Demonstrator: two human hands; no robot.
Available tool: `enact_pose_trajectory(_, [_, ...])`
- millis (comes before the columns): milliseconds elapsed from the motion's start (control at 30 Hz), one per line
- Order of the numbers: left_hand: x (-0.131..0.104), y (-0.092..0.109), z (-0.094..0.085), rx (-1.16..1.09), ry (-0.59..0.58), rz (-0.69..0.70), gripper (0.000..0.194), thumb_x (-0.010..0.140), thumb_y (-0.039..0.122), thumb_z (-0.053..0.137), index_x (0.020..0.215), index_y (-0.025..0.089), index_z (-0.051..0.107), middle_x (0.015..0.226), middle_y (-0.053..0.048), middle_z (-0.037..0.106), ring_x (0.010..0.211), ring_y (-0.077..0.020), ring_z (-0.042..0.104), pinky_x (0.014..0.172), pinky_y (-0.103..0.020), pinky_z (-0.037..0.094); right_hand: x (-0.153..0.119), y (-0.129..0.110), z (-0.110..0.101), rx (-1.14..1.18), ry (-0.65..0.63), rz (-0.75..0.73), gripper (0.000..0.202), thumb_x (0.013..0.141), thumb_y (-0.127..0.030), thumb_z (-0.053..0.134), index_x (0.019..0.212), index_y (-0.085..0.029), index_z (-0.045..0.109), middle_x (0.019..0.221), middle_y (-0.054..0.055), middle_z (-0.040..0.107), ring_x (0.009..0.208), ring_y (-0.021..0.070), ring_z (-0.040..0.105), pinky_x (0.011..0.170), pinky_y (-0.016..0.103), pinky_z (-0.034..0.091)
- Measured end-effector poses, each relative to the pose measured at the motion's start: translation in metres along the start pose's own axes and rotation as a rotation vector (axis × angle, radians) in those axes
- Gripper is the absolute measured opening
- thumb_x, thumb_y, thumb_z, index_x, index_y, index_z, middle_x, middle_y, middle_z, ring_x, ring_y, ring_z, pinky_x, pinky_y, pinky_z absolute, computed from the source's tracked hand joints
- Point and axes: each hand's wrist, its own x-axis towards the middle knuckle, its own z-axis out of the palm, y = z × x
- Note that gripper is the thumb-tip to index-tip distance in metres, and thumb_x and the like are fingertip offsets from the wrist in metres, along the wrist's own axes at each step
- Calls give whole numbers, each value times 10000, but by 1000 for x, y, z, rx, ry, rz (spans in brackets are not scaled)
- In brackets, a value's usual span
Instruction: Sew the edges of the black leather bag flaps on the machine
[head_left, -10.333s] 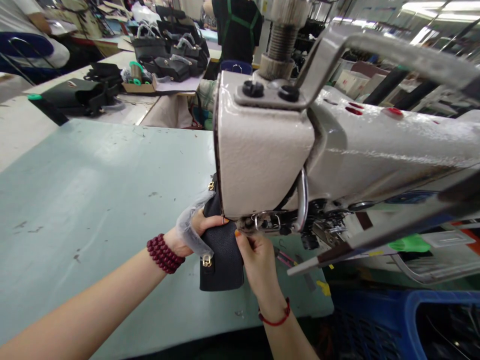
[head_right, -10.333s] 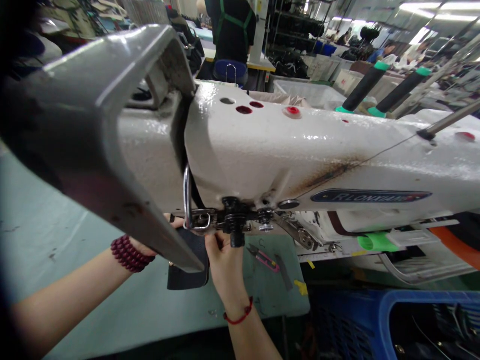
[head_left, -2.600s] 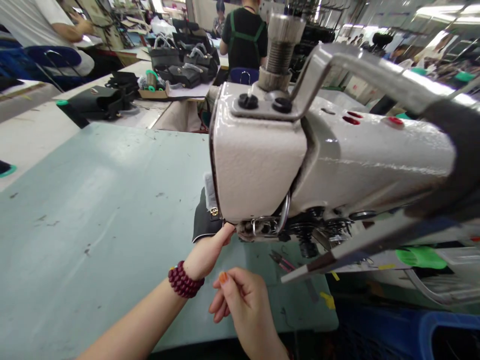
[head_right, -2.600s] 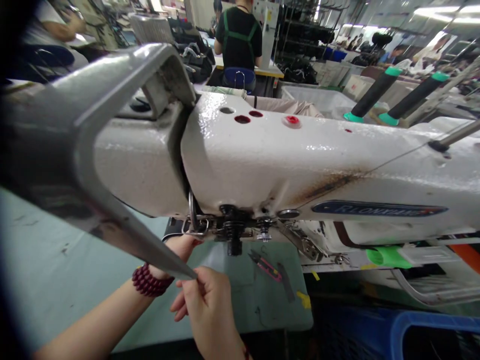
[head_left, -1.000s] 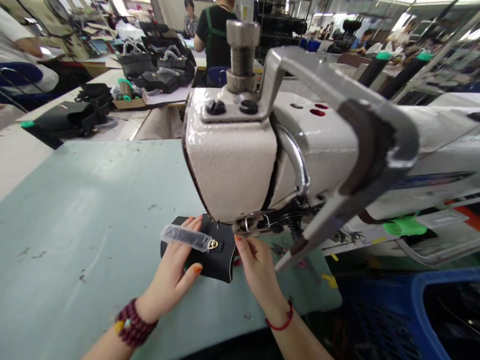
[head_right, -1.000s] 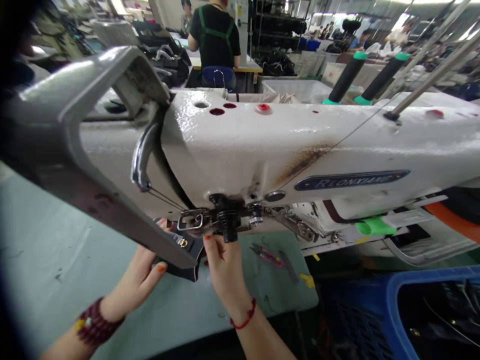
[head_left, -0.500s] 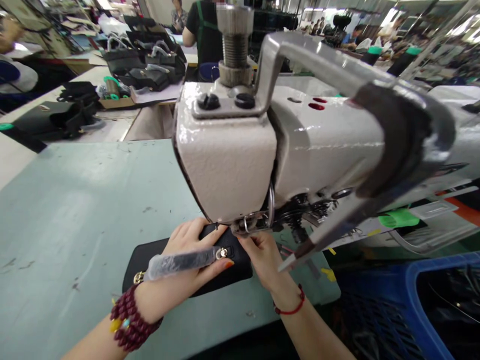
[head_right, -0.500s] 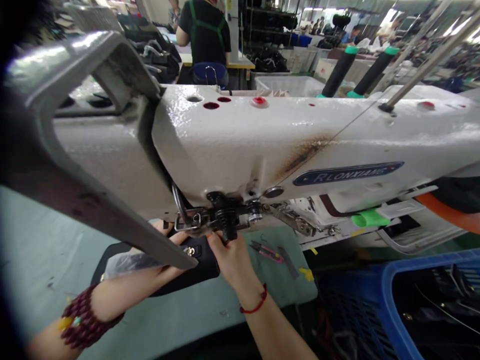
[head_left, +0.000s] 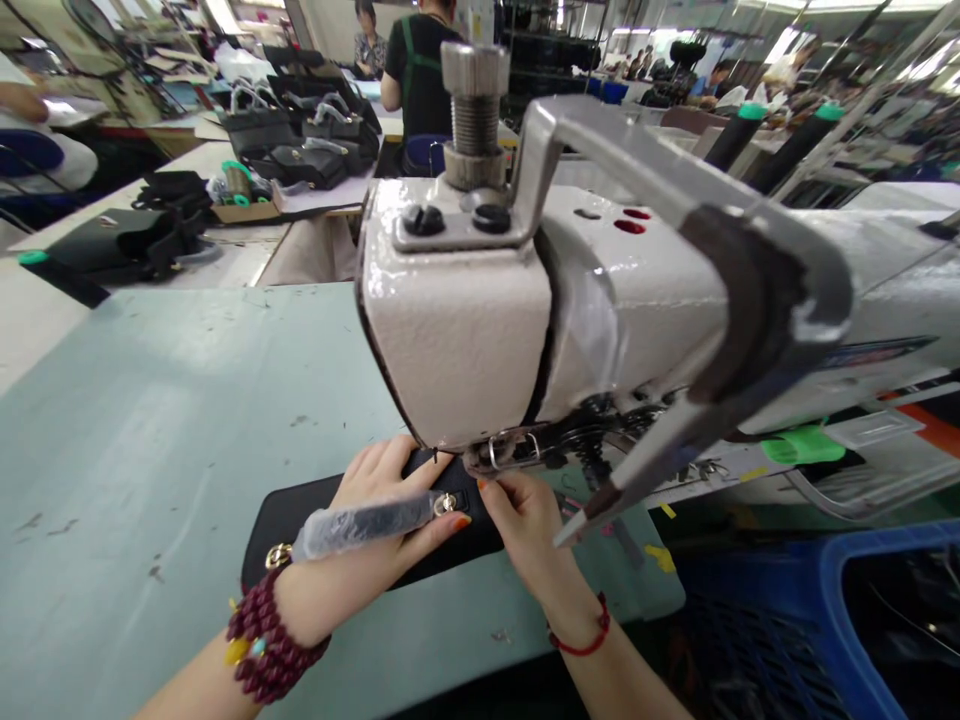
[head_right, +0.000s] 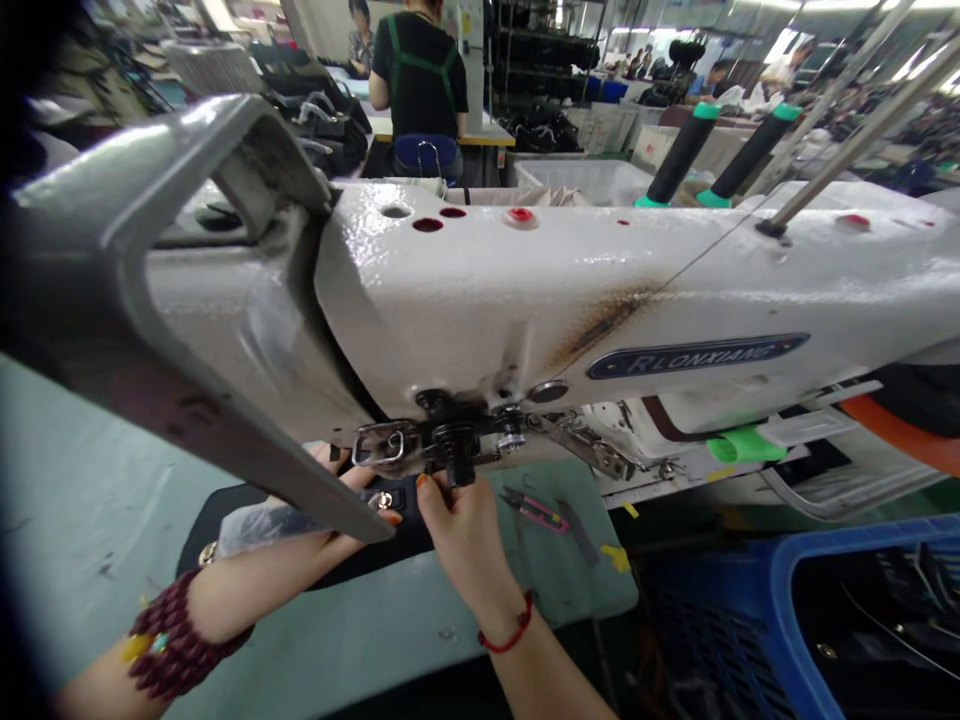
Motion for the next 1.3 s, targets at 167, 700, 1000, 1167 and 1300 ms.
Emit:
enact_pose_trajectory(167, [2,-7,9,-32,-36,-36,367,908,498,539,1117,213,641,1141,-107,610,1042,-305,590,959,-528,478,5,0,3,-8,78,-102,378,854,-355,479,532,-173,405,512,-38,359,510,83,316,479,209,250])
enact_pose_trajectory(700, [-29,12,27,12,366,-46,280,919,169,611,1196,136,592,1227,-100,668,1155,-240,598,1028,-429,499,1,26,2,-81,78,-46,478,908,-543,507,697,-147,673,664,70,636,676,218,614,623,280,500])
enact_pose_trajectory(1000, [-25,7,19,-29,308,-36,306,933,203,586,1231,134,578,1249,-114,657,1201,-249,580,1038,-431,501,-7,29,1,70,-6,10,446,908,-551,534,852,-146,713,696,65,630,625,195,607,504,259,556])
enact_pose_trajectory(1167, [-15,-12,13,-66,63,16,440,921,361,600,1316,179,539,1407,-118,552,1352,-299,447,1140,-537,366,-13,29,4,76,-8,-38,396,936,-516,509,867,-163,676,720,55,655,611,176,635,528,234,521])
enact_pose_trajectory(1300, [-2,-26,11,-126,-92,90,613,861,548,615,1374,231,508,1451,-118,508,1320,-337,474,1095,-554,402,-16,28,3,9,-66,-98,386,976,-453,463,767,-164,611,640,22,622,578,142,608,543,206,454])
